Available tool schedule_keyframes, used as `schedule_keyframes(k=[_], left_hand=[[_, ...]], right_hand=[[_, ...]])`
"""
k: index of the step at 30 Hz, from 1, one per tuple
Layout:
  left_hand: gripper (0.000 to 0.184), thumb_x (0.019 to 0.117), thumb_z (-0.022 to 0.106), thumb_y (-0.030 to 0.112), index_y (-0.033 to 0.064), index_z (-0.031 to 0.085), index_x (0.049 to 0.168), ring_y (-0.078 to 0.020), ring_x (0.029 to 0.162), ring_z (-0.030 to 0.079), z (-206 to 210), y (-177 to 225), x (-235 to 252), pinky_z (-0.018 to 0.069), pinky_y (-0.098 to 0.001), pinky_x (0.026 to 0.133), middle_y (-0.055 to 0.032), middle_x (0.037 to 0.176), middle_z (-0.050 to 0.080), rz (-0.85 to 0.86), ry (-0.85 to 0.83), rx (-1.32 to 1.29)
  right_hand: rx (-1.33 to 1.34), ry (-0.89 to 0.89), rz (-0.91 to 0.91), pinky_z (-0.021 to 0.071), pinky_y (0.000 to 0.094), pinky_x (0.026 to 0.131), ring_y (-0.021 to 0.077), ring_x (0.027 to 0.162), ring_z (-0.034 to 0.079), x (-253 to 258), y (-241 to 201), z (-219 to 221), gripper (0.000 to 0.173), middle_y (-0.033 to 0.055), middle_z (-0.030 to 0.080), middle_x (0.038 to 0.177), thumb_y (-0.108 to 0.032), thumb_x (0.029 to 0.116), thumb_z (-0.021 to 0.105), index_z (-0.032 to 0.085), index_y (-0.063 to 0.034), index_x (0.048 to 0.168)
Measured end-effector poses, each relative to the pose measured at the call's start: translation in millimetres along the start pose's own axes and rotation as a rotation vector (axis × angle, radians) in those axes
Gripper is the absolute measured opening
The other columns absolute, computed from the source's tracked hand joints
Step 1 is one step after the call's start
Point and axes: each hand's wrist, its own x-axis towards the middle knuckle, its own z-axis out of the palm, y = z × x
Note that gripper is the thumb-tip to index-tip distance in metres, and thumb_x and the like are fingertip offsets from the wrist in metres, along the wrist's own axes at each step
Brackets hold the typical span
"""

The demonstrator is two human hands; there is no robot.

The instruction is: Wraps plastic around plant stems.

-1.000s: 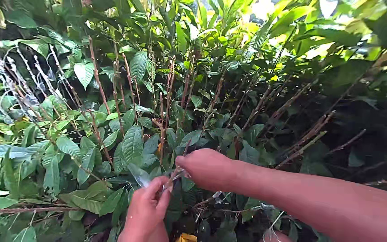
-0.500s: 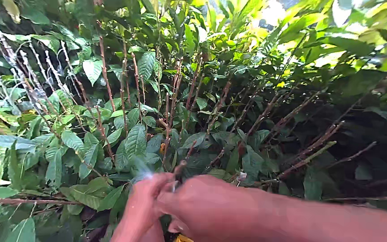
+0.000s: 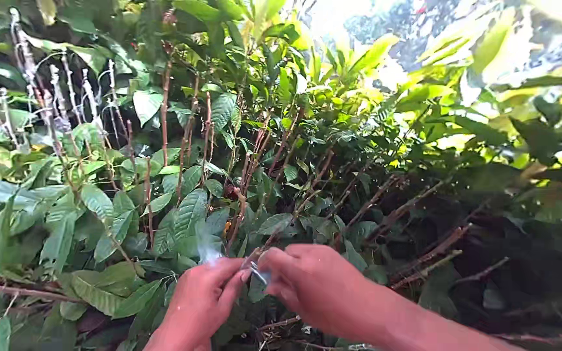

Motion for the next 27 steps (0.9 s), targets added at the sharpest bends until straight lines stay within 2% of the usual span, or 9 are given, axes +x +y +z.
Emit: schedule_keyframes(k=[2, 6, 8, 13, 16, 20, 23, 25, 27], left_hand=[[0.027, 0.0983, 0.055, 0.035, 0.0168, 0.074, 0.090, -0.0125, 0.064, 0.067, 8.0, 9.8, 2.1, 0.0558, -0.0382, 0.055, 0.0011, 0.074, 0.068, 0.024, 0.003, 0.009], [0.031, 0.1015, 0.054, 0.038, 0.0158, 0.075, 0.094, -0.0138, 0.065, 0.066, 18.8, 24.0, 1.0, 0.0571, -0.0373, 0.056, -0.0002, 0.080, 0.070, 0.068, -0.118, 0.010], [0.031, 0.0996, 0.057, 0.038, 0.0146, 0.076, 0.106, -0.0109, 0.060, 0.064, 13.4, 22.1, 4.6, 0.0564, -0.0344, 0.055, 0.0017, 0.077, 0.070, 0.049, -0.090, 0.001], [0.027, 0.0965, 0.057, 0.031, 0.0185, 0.075, 0.112, -0.0132, 0.059, 0.063, 5.6, 16.2, 12.6, 0.0552, -0.0391, 0.054, 0.0017, 0.078, 0.070, 0.000, -0.041, 0.068], [0.026, 0.0974, 0.061, 0.031, 0.0186, 0.074, 0.116, -0.0156, 0.062, 0.064, -11.6, 6.9, 25.5, 0.0555, -0.0425, 0.057, 0.0000, 0.079, 0.069, -0.124, -0.054, 0.017], [0.020, 0.0980, 0.065, 0.026, 0.0150, 0.076, 0.111, -0.0249, 0.082, 0.072, 12.5, 31.0, 25.1, 0.0598, -0.0532, 0.072, -0.0069, 0.095, 0.074, -0.043, -0.182, -0.106], [0.026, 0.1012, 0.058, 0.034, 0.0159, 0.076, 0.103, -0.0147, 0.074, 0.068, 18.5, 31.8, 23.6, 0.0588, -0.0388, 0.065, -0.0014, 0.089, 0.072, 0.055, -0.097, -0.078], [0.028, 0.1025, 0.055, 0.035, 0.0161, 0.076, 0.104, -0.0102, 0.076, 0.068, 13.7, 24.4, 23.6, 0.0584, -0.0334, 0.068, 0.0009, 0.090, 0.072, 0.024, -0.017, -0.059], [0.028, 0.1018, 0.055, 0.035, 0.0156, 0.076, 0.104, -0.0090, 0.076, 0.068, 10.8, 19.8, 26.6, 0.0581, -0.0321, 0.068, 0.0014, 0.090, 0.073, 0.000, 0.030, -0.056]], right_hand=[[0.224, -0.040, -0.036, 0.0558, 0.0346, 0.058, 0.0145, 0.062, 0.065, 6.2, -14.2, -15.2, 0.012, 0.0031, 0.069, 0.076, -0.015, 0.0953, 0.068, 0.070, -0.0077, 0.104], [0.210, -0.501, 0.161, 0.0545, 0.0439, 0.094, 0.0188, 0.108, 0.069, 29.8, 23.7, -48.7, 0.032, 0.0085, 0.070, 0.125, -0.010, 0.1058, 0.053, 0.059, -0.0079, 0.137], [0.088, -0.447, 0.198, 0.0538, 0.0551, 0.090, 0.0302, 0.103, 0.070, 25.3, 23.5, -33.0, 0.028, 0.0127, 0.073, 0.112, -0.014, 0.0999, 0.064, 0.063, -0.0054, 0.127], [0.372, -0.395, 0.346, 0.0507, 0.0330, 0.063, 0.0140, 0.066, 0.057, -5.3, 22.3, -25.2, 0.022, 0.0068, 0.062, 0.081, -0.014, 0.1006, 0.062, 0.066, -0.0054, 0.120], [0.622, -0.247, 0.038, 0.0386, 0.0189, 0.049, 0.0035, 0.054, 0.044, -38.4, 13.0, -42.6, 0.031, 0.0006, 0.056, 0.069, -0.010, 0.0989, 0.062, 0.069, -0.0047, 0.129], [0.648, -0.081, 0.080, 0.0557, 0.0176, 0.061, 0.0009, 0.078, 0.068, -20.5, 20.3, -53.3, 0.033, -0.0022, 0.074, 0.105, -0.019, 0.1035, 0.060, 0.058, -0.0081, 0.134], [-0.025, -0.056, 0.213, 0.0601, 0.0504, 0.080, 0.0262, 0.089, 0.074, -17.4, 45.2, -38.3, 0.032, 0.0104, 0.075, 0.105, -0.020, 0.0967, 0.069, 0.065, -0.0051, 0.125], [-0.020, -0.025, 0.160, 0.0607, 0.0432, 0.070, 0.0220, 0.075, 0.071, -34.8, 40.7, -21.9, 0.018, 0.0087, 0.073, 0.091, -0.016, 0.0960, 0.066, 0.073, -0.0084, 0.111], [0.233, -0.032, 0.057, 0.0554, 0.0241, 0.064, 0.0085, 0.069, 0.063, -52.2, 29.8, -24.5, 0.024, 0.0040, 0.073, 0.091, -0.014, 0.0988, 0.062, 0.076, -0.0111, 0.118]])
